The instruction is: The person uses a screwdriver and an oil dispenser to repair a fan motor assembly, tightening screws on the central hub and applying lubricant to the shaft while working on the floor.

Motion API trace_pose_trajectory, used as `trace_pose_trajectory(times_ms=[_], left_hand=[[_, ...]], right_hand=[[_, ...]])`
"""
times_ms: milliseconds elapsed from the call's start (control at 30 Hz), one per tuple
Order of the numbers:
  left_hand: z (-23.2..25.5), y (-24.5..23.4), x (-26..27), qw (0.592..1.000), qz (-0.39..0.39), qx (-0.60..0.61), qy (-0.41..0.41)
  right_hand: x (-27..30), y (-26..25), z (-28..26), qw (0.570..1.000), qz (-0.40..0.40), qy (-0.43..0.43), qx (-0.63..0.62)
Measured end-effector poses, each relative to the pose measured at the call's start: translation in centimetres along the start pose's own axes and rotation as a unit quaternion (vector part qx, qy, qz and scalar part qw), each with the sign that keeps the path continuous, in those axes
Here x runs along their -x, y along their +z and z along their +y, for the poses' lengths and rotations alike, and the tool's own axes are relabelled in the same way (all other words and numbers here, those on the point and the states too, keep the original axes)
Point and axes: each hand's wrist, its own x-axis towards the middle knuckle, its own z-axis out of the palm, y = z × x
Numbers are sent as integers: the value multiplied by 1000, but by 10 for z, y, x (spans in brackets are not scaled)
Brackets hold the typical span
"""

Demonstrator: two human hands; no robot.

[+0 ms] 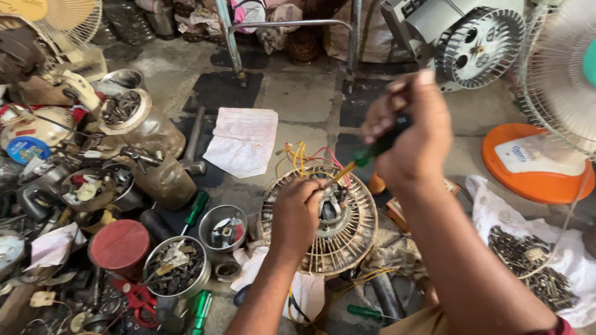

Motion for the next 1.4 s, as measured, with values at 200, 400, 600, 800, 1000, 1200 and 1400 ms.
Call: trace_pose_trajectory(times_ms=[200,400,600,800,1000,1200,1400], left_hand=[[-44,3,14,972,147,113,-142],[-117,-21,41,769,134,448,-435],[-90,-13,47,949,-39,151,-275],[-56,-1,2,996,-80,-13,-31],[-61,4,-3,991,-116,-48,-56],[-64,1,6,989,-130,-69,-15],[-62,1,26,990,-115,-54,58]], right_hand=[[39,-85,-27,943,210,-79,247],[104,-217,83,748,347,88,559],[84,-309,163,662,231,139,699],[22,-368,212,581,146,31,800],[-5,-358,228,562,182,244,769],[-16,-313,196,660,189,189,702],[-77,-248,106,728,25,64,682]])
